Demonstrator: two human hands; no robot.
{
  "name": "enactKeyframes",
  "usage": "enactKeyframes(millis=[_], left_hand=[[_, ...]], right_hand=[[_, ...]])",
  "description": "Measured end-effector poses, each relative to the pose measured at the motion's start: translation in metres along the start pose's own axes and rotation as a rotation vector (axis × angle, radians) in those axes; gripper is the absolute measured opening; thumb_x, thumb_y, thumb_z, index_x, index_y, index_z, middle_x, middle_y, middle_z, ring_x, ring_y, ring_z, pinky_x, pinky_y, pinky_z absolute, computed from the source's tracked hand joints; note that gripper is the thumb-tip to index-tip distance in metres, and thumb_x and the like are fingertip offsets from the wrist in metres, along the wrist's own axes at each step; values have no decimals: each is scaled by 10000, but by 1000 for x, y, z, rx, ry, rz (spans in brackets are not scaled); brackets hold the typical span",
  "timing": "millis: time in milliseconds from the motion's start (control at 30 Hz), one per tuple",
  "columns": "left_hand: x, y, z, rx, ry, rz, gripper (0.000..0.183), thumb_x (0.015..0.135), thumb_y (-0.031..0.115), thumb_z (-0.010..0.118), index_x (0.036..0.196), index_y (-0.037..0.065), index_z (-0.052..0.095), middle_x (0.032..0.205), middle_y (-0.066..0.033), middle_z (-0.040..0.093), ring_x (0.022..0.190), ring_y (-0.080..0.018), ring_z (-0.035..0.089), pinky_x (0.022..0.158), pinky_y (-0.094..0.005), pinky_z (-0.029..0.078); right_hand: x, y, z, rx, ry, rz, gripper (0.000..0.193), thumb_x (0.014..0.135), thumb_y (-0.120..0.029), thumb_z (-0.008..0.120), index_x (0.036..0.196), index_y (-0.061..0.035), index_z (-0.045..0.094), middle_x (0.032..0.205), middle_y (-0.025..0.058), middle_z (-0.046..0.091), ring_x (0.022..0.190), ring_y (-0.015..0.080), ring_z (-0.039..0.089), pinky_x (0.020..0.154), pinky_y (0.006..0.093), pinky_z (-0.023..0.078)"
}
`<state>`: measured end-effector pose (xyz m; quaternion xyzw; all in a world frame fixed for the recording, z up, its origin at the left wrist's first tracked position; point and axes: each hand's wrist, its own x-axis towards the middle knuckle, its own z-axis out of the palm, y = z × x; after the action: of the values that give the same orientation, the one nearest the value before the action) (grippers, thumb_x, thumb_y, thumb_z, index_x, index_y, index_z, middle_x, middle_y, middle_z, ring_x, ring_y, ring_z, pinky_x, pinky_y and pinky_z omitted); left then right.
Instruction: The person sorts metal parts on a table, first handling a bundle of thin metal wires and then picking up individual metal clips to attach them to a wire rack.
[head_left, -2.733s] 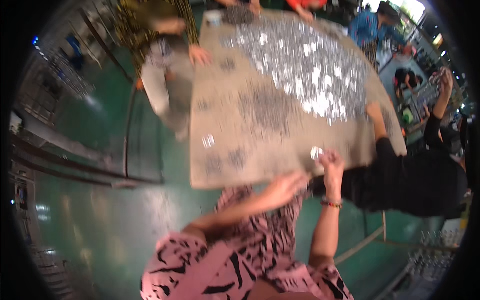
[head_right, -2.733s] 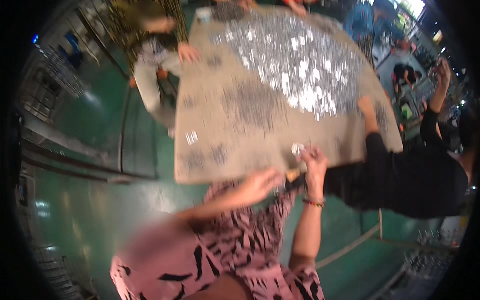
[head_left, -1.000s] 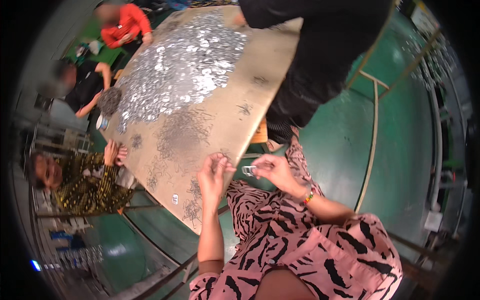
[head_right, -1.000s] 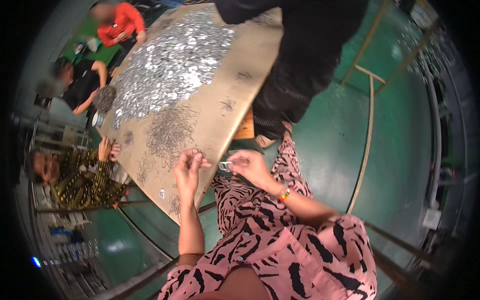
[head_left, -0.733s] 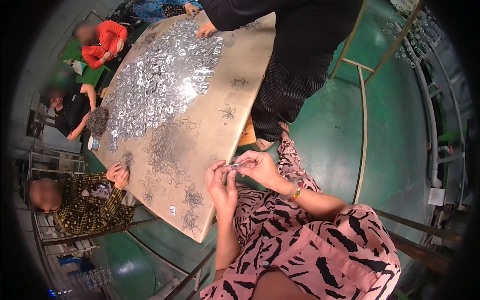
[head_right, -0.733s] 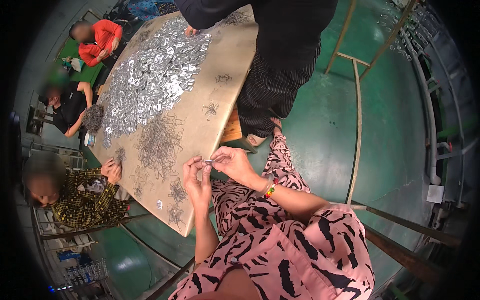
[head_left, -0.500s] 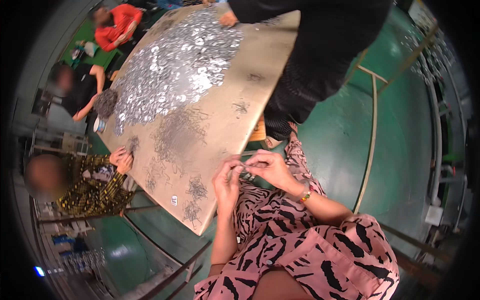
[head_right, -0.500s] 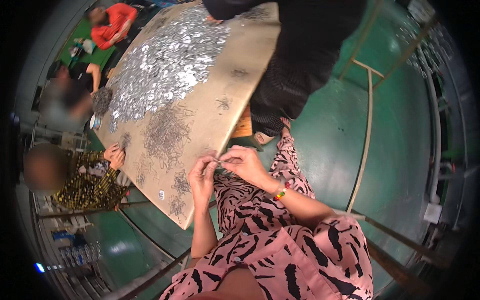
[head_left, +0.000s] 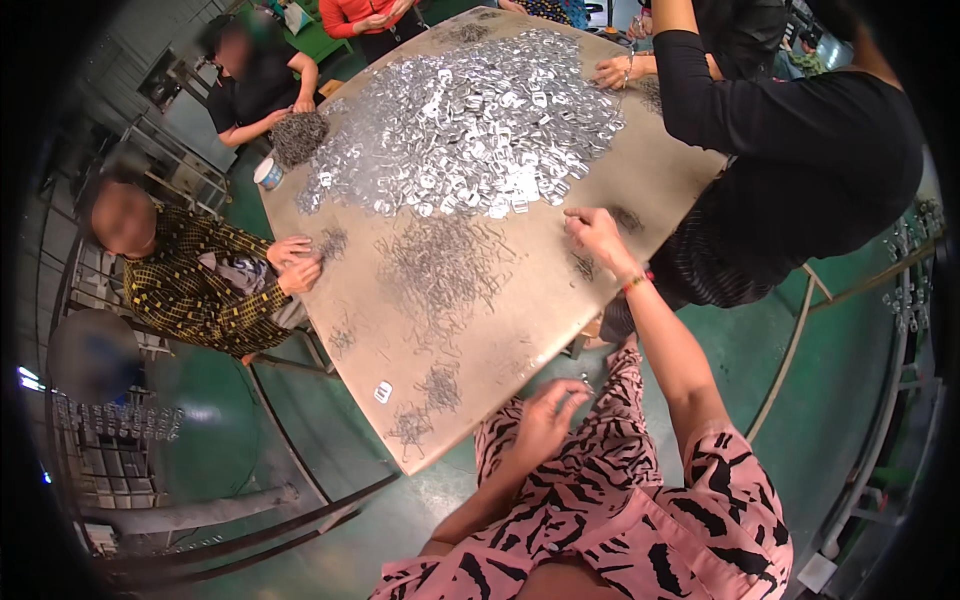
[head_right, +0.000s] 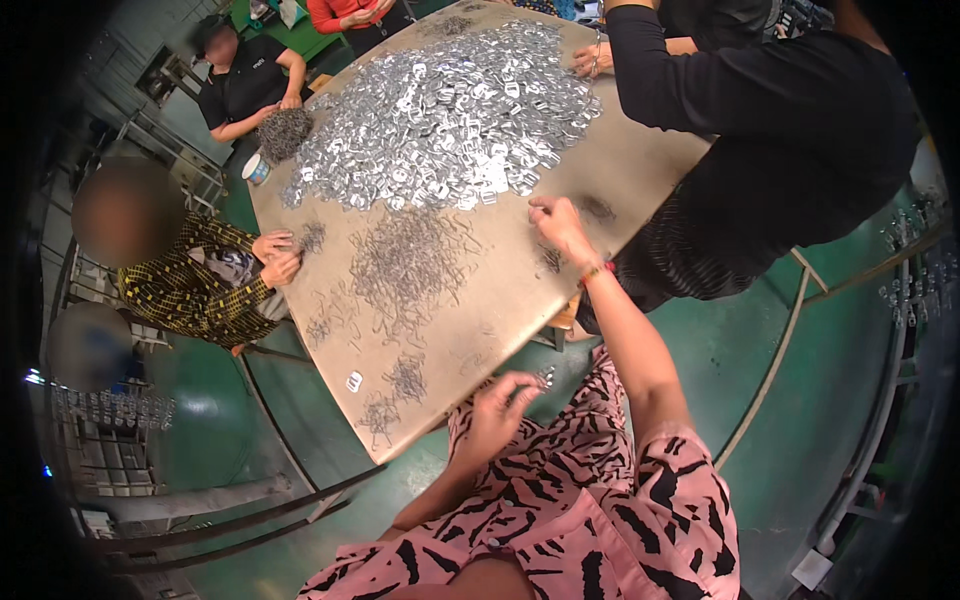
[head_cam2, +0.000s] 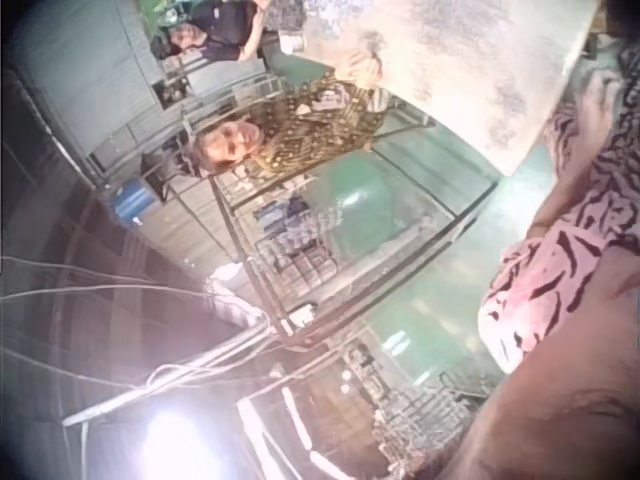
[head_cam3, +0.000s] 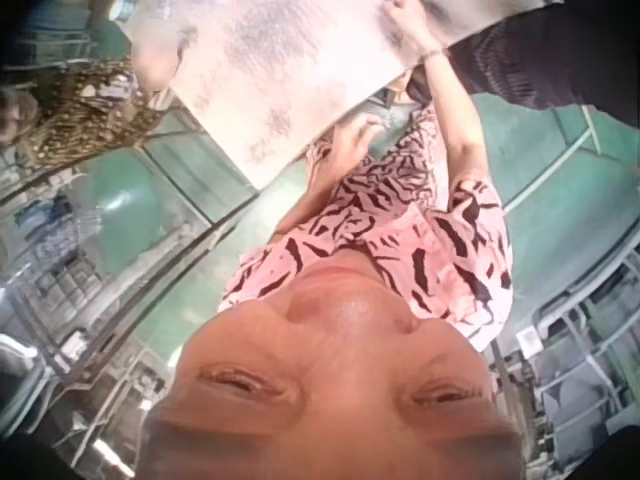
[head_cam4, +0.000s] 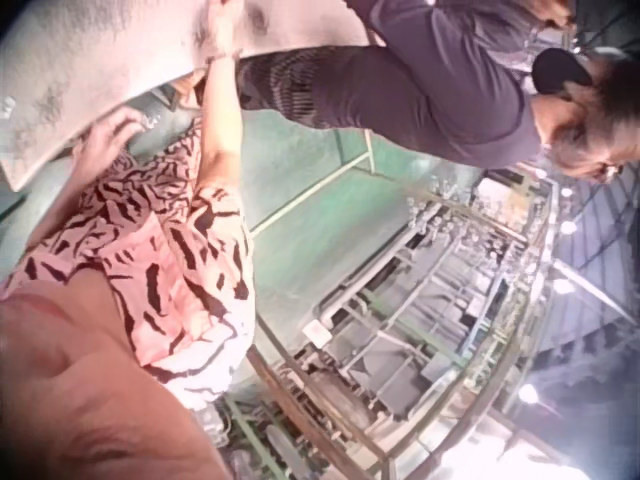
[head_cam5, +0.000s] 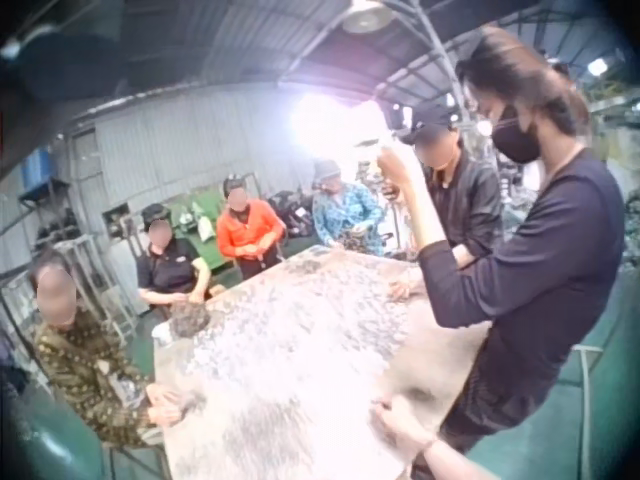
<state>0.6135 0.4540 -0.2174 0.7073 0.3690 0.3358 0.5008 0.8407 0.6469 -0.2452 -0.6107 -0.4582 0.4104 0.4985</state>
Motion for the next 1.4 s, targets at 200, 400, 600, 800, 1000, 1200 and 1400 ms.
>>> enactKeyframes(millis=[200,400,600,800,1000,1200,1400], left_hand=[[7,-1,2,37,-54,54,93,836,76,598,913,26,584,885,-110,623,830,-281,594,754,-332,463],[5,2,-9,42,3,24,85,838,70,595,912,28,591,876,-106,630,820,-261,602,747,-322,466],[-2,6,-12,-40,90,39,90,850,85,590,915,24,595,893,-111,630,836,-234,614,744,-305,475],[6,6,-12,15,123,87,104,855,65,589,938,7,566,872,-101,620,808,-188,610,731,-294,471],[19,16,-19,-10,110,125,129,866,105,575,940,0,557,889,-133,621,830,-260,618,741,-333,472],[23,19,-23,76,85,196,137,857,110,573,928,-6,556,868,-152,617,815,-311,602,731,-369,464],[14,5,-19,188,93,195,118,859,116,550,906,9,555,844,-160,606,806,-338,585,756,-402,445]], right_hand=[[70,20,39,-887,286,-218,227,746,-34,606,942,80,613,947,264,586,993,391,532,803,406,492],[80,18,30,-928,122,-278,257,703,89,520,956,88,567,931,282,576,801,416,596,715,418,519],[24,-16,10,370,-49,130,330,786,53,529,1110,115,512,948,191,600,741,254,625,711,322,563],[-108,-35,13,445,-103,69,304,813,34,555,1112,89,542,951,144,603,848,199,610,781,290,533],[-205,-54,13,276,30,11,211,764,71,633,975,65,627,846,76,636,715,120,593,652,218,485],[-222,-61,15,261,100,-65,214,761,93,632,970,50,652,804,37,615,667,85,557,593,190,452],[-219,-42,27,320,173,114,196,769,69,633,965,76,640,787,57,623,645,94,563,591,200,464]])
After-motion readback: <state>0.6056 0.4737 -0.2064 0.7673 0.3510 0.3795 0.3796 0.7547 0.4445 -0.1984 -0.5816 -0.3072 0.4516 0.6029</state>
